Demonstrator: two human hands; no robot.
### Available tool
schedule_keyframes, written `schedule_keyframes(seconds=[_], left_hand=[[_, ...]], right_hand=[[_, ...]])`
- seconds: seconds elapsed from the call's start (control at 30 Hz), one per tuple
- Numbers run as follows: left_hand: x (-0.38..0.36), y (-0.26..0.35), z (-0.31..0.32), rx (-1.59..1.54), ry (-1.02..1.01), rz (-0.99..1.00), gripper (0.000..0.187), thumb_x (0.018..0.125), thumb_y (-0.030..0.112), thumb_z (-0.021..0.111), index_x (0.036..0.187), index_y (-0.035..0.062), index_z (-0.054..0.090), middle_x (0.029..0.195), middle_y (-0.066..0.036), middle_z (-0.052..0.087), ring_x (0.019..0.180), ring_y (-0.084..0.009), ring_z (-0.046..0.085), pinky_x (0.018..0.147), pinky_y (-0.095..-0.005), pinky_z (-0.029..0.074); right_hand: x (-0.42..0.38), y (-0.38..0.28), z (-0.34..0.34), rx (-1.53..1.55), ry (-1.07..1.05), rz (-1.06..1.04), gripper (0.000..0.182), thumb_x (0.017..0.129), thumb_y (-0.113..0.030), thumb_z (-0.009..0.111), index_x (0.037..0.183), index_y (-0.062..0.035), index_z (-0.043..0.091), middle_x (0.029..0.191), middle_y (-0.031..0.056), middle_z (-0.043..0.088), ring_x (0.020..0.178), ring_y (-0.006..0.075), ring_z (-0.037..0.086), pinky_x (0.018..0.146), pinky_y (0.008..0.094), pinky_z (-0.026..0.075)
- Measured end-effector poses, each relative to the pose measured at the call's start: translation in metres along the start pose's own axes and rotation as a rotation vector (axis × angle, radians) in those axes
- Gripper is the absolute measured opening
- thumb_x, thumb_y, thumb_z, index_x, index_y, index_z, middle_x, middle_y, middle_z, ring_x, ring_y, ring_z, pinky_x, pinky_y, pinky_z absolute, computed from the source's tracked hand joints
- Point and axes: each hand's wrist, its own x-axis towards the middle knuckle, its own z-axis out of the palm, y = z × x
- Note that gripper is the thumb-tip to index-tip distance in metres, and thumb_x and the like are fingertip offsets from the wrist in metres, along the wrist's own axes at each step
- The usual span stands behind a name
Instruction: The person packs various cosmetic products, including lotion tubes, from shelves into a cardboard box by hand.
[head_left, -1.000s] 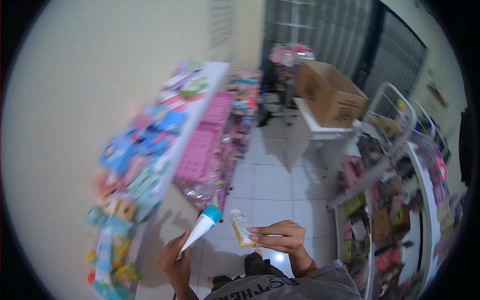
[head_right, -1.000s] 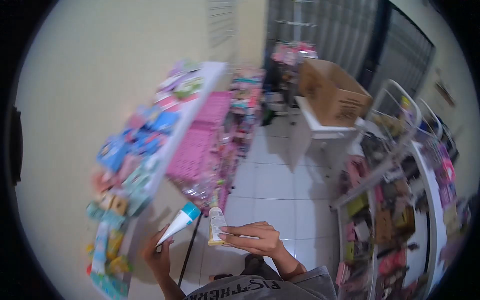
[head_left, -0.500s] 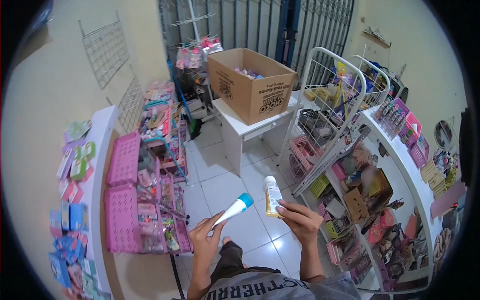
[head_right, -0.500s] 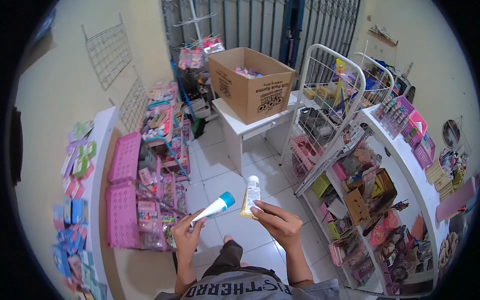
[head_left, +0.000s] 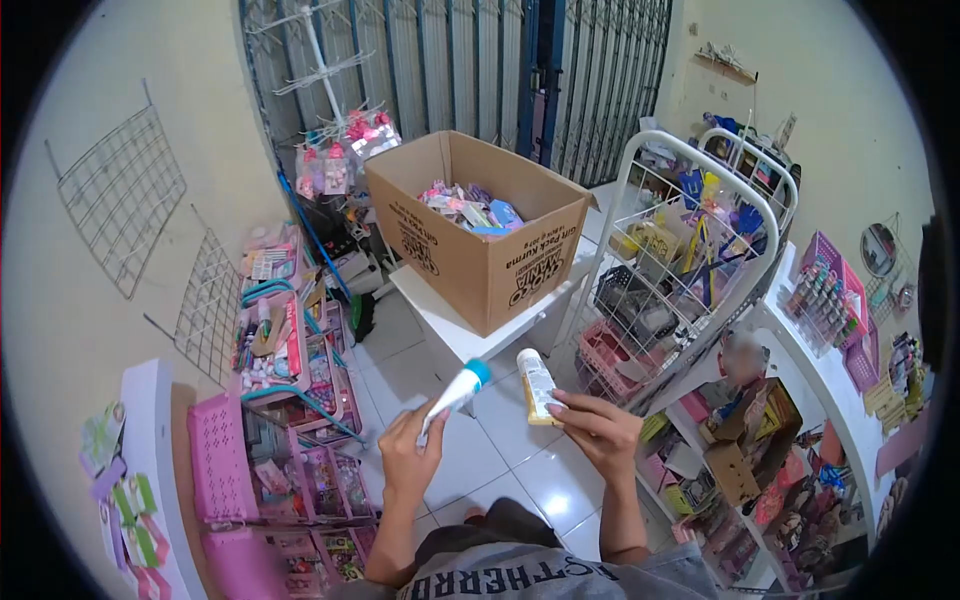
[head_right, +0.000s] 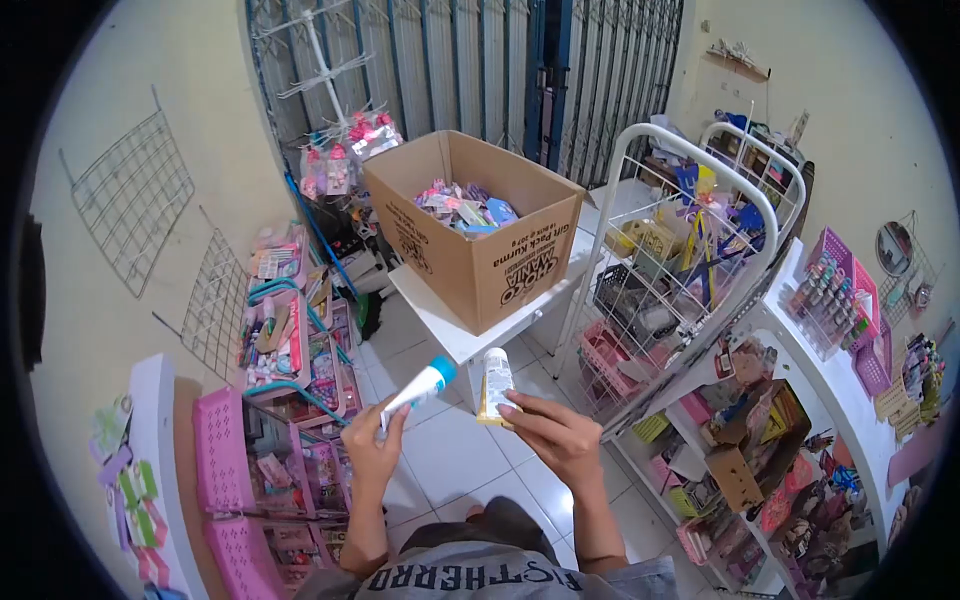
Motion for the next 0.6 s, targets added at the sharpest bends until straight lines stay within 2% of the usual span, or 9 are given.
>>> schedule_keyframes(seconds=[0.1, 0.33, 0.4, 0.47, 0.6], left_hand=[[0.055, -0.024, 0.027, -0.045, 0.025, 0.07, 0.017, 0.068, 0.002, 0.061, 0.086, -0.0011, 0.06, 0.069, -0.014, 0.059, 0.059, -0.0234, 0.057, 0.052, -0.0287, 0.043], [0.134, -0.063, 0.082, -0.054, 0.01, 0.072, 0.019, 0.068, 0.002, 0.061, 0.086, -0.0006, 0.06, 0.072, -0.013, 0.06, 0.06, -0.0239, 0.057, 0.055, -0.028, 0.044], [0.169, -0.07, 0.1, 0.005, 0.105, 0.207, 0.02, 0.067, 0.002, 0.061, 0.087, 0.0004, 0.06, 0.073, -0.012, 0.06, 0.061, -0.0238, 0.057, 0.055, -0.0286, 0.044], [0.206, -0.077, 0.122, -0.02, 0.092, 0.143, 0.019, 0.068, 0.004, 0.061, 0.086, 0.0012, 0.06, 0.072, -0.012, 0.06, 0.06, -0.025, 0.057, 0.054, -0.0294, 0.044], [0.299, -0.106, 0.18, 0.079, -0.162, 0.158, 0.015, 0.071, 0.016, 0.058, 0.082, 0.0068, 0.062, 0.07, -0.014, 0.059, 0.062, -0.0273, 0.058, 0.054, -0.0343, 0.045]], right_hand=[[0.04, 0.039, 0.019, -0.003, 0.005, 0.002, 0.022, 0.063, -0.008, 0.065, 0.085, -0.0122, 0.065, 0.089, 0.0049, 0.061, 0.072, 0.0166, 0.06, 0.059, 0.0227, 0.049], [0.121, 0.122, 0.054, 0.051, 0.011, -0.037, 0.023, 0.063, -0.005, 0.065, 0.085, -0.0097, 0.065, 0.089, 0.0075, 0.061, 0.072, 0.0171, 0.06, 0.06, 0.0234, 0.049], [0.153, 0.152, 0.058, 0.089, -0.022, 0.008, 0.022, 0.064, -0.005, 0.064, 0.085, -0.0095, 0.065, 0.089, 0.0078, 0.061, 0.074, 0.0169, 0.06, 0.062, 0.0242, 0.049], [0.189, 0.18, 0.061, 0.078, -0.037, 0.011, 0.021, 0.065, -0.004, 0.063, 0.085, -0.0077, 0.065, 0.087, 0.0089, 0.061, 0.076, 0.0178, 0.06, 0.064, 0.0257, 0.048], [0.262, 0.256, 0.084, 0.141, -0.129, 0.114, 0.016, 0.068, -0.006, 0.061, 0.084, -0.0019, 0.063, 0.081, 0.0116, 0.062, 0.072, 0.0221, 0.06, 0.063, 0.0282, 0.047]])
